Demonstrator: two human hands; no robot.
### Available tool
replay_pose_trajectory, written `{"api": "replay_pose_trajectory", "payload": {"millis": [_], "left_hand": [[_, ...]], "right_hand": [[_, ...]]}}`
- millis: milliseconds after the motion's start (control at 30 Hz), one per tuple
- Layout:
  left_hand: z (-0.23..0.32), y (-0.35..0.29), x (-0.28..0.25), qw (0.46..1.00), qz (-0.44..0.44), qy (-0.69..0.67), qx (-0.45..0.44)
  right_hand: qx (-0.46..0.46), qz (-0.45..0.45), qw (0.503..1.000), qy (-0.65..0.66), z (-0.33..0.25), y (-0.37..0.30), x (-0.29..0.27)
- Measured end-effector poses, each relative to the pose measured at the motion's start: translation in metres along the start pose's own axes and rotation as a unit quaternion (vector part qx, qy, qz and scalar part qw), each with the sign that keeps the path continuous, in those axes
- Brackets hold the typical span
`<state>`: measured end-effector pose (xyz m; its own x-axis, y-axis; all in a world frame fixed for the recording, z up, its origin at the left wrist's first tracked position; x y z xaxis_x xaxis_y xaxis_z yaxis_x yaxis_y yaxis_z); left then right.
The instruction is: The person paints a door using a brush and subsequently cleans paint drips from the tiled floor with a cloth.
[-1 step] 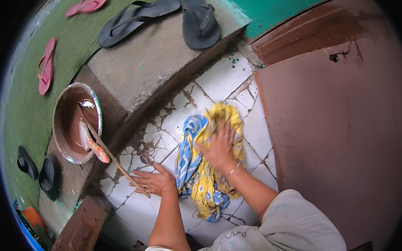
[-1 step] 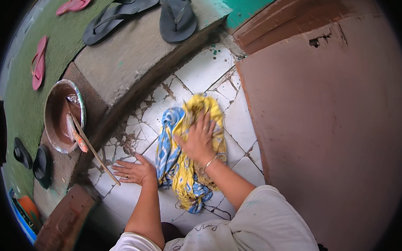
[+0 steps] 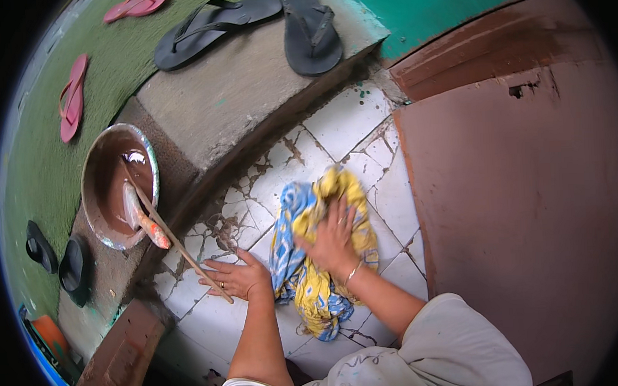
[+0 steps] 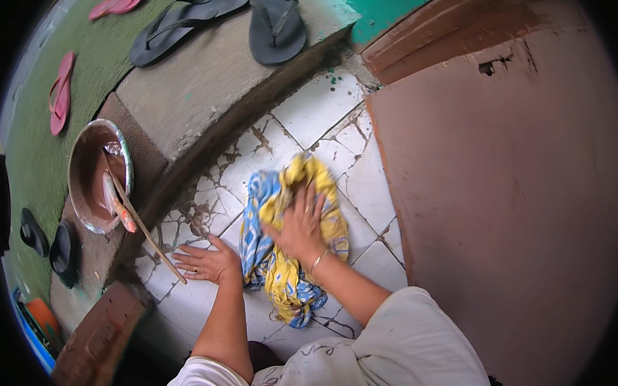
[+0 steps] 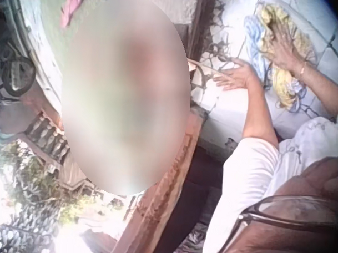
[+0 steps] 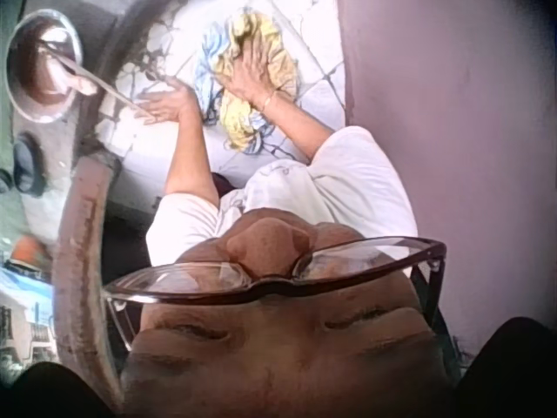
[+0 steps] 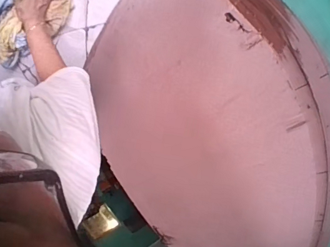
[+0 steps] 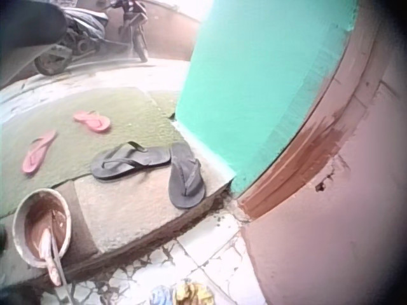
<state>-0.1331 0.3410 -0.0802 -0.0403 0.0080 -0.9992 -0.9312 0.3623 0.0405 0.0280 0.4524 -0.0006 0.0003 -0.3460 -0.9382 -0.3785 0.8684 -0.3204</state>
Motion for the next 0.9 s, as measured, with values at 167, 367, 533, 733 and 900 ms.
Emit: {"api": "replay_pose_trajectory", "payload": {"millis": [167, 367, 533, 733, 900], "left_hand": [[0.004, 0.0, -0.007, 0.999, -0.029, -0.013, -0.011], [0.004, 0.002, -0.017, 0.997, -0.07, -0.027, -0.012], [0.005, -0.001, -0.019, 0.998, -0.054, -0.037, -0.005], [0.001, 0.001, -0.011, 0.999, 0.002, -0.032, 0.007], [-0.007, 0.003, 0.001, 0.997, 0.015, -0.075, 0.008]], "right_hand": [[-0.087, -0.057, 0.988, 0.113, -0.022, -0.096, 0.031], [-0.057, 0.004, 0.971, 0.231, -0.007, -0.109, 0.019], [-0.036, 0.008, 0.995, 0.09, 0.001, -0.131, 0.045], [-0.026, 0.016, 0.996, 0.088, 0.002, -0.129, 0.055], [-0.023, 0.077, 0.991, 0.105, 0.0, -0.119, 0.056]]}}
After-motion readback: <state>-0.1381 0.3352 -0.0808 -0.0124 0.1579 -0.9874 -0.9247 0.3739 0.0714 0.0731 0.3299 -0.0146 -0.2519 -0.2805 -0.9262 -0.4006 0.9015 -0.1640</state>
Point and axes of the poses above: each hand's wrist, its own y-axis towards the middle knuckle, its own x-axis out of the palm, z = x × y, the point moved 1 cm from there along y, towards the middle knuckle
